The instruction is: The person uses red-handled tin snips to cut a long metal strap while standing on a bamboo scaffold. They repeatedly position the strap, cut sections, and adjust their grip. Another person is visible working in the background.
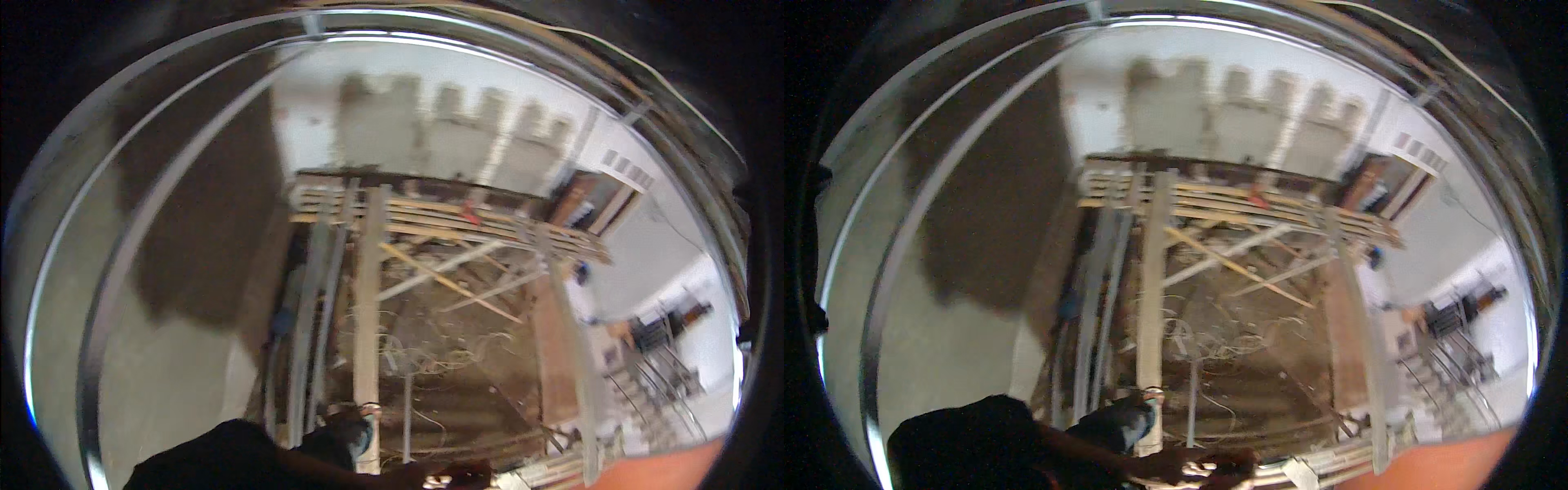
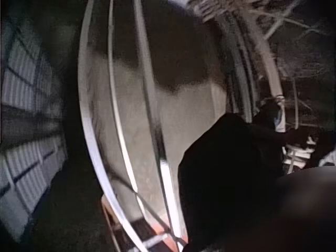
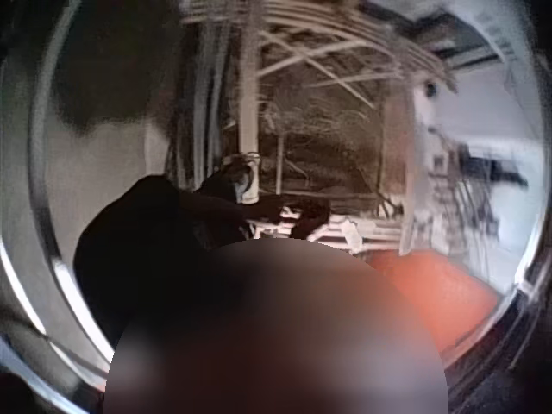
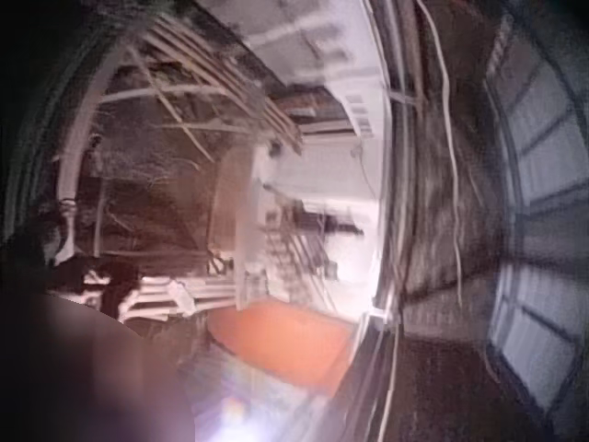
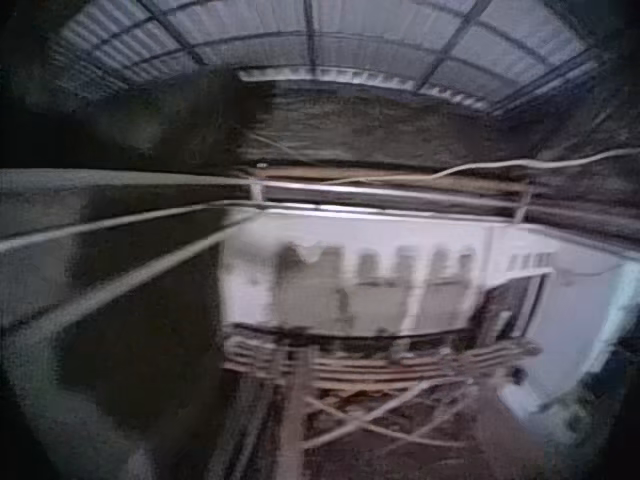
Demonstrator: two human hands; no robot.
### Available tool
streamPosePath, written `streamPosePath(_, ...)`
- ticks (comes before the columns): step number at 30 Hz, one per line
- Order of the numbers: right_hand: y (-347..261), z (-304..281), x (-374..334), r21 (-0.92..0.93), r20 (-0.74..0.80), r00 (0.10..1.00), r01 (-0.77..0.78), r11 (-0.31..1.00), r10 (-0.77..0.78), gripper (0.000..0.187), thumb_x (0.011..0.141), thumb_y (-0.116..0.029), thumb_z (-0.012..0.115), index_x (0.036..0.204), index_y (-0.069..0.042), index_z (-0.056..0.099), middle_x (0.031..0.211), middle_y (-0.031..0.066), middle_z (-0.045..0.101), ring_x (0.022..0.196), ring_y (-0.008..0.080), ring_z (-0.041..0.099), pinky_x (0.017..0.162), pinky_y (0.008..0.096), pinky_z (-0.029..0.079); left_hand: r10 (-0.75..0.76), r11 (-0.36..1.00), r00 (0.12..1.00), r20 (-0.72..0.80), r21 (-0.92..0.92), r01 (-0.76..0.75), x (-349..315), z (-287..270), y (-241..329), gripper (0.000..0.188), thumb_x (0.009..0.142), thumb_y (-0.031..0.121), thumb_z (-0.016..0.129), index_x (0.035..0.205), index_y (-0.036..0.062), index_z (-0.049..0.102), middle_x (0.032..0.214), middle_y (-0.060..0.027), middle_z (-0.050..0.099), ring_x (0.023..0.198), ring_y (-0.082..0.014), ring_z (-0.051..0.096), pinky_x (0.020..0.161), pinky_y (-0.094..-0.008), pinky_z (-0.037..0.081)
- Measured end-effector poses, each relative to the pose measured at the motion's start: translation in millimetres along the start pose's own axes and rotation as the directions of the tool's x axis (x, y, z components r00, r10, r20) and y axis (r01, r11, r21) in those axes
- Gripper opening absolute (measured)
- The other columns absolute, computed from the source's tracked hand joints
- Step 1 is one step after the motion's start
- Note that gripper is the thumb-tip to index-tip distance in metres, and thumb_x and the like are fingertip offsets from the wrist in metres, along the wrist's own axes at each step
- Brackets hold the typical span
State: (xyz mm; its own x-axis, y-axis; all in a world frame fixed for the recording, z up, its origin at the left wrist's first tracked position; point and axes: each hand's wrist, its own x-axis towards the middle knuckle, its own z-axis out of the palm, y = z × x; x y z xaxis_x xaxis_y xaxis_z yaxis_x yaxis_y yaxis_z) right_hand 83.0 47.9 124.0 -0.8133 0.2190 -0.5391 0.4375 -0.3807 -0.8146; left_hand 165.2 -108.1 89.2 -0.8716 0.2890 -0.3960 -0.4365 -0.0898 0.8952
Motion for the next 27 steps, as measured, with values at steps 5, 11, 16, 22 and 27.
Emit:
streamPosePath(5,39.4,-49.9,-10.1,-0.171,0.237,0.970,0.100,0.980,-0.057,0.034,0.097,-0.036,0.056,0.113,-0.006,0.061,0.080,0.0087,0.068,0.064,0.0222,0.064,0.059,0.0425,0.057,-0.053,0.997,0.990,0.127,0.071,0.044,14.9,7.1,1.7,0.059,0.103,0.031,0.067,0.149,-0.0018,0.049,0.131,-0.0116,0.070,0.112,-0.0206,0.067,0.100,-0.0333,0.054)
streamPosePath(11,23.3,-71.5,-66.3,-0.056,0.137,0.990,0.045,0.997,-0.037,0.033,0.101,-0.036,0.064,0.106,-0.003,0.064,0.087,0.0095,0.072,0.075,0.0213,0.068,0.072,0.0376,0.053,0.010,0.986,0.980,0.199,0.161,-0.043,7.6,40.2,6.3,0.064,0.100,0.034,0.069,0.149,-0.0022,0.049,0.132,-0.0136,0.069,0.115,-0.0220,0.066,0.101,-0.0345,0.053)
streamPosePath(16,22.6,-104.8,-99.1,-0.069,0.100,0.991,0.093,0.993,-0.086,0.035,0.100,-0.037,0.064,0.109,-0.004,0.064,0.100,0.0110,0.071,0.089,0.0215,0.068,0.085,0.0390,0.052,0.025,0.971,0.955,0.296,0.221,-0.094,-1.8,70.8,1.0,0.067,0.098,0.036,0.071,0.149,-0.0025,0.048,0.134,-0.0152,0.067,0.117,-0.0233,0.065,0.103,-0.0354,0.052)
streamPosePath(22,94.7,-133.6,-78.8,0.126,0.002,0.912,0.407,0.905,-0.410,0.033,0.104,-0.015,0.057,0.134,-0.002,0.063,0.092,0.0082,0.066,0.083,0.0230,0.064,0.078,0.0376,0.054,0.027,0.953,0.927,0.375,0.271,-0.137,-10.5,99.9,-7.5,0.072,0.096,0.039,0.073,0.149,-0.0029,0.048,0.135,-0.0172,0.066,0.120,-0.0248,0.063,0.104,-0.0365,0.050)
streamPosePath(27,104.2,-168.7,-95.6,-0.728,0.269,0.658,0.617,0.299,-0.704,0.037,0.104,-0.025,0.060,0.134,-0.004,0.063,0.104,0.0125,0.069,0.088,0.0258,0.066,0.078,0.0398,0.055,0.035,0.937,0.909,0.415,0.303,-0.174,-15.5,119.8,-13.7,0.075,0.094,0.041,0.075,0.149,-0.0032,0.047,0.136,-0.0188,0.065,0.123,-0.0260,0.062,0.105,-0.0374,0.049)
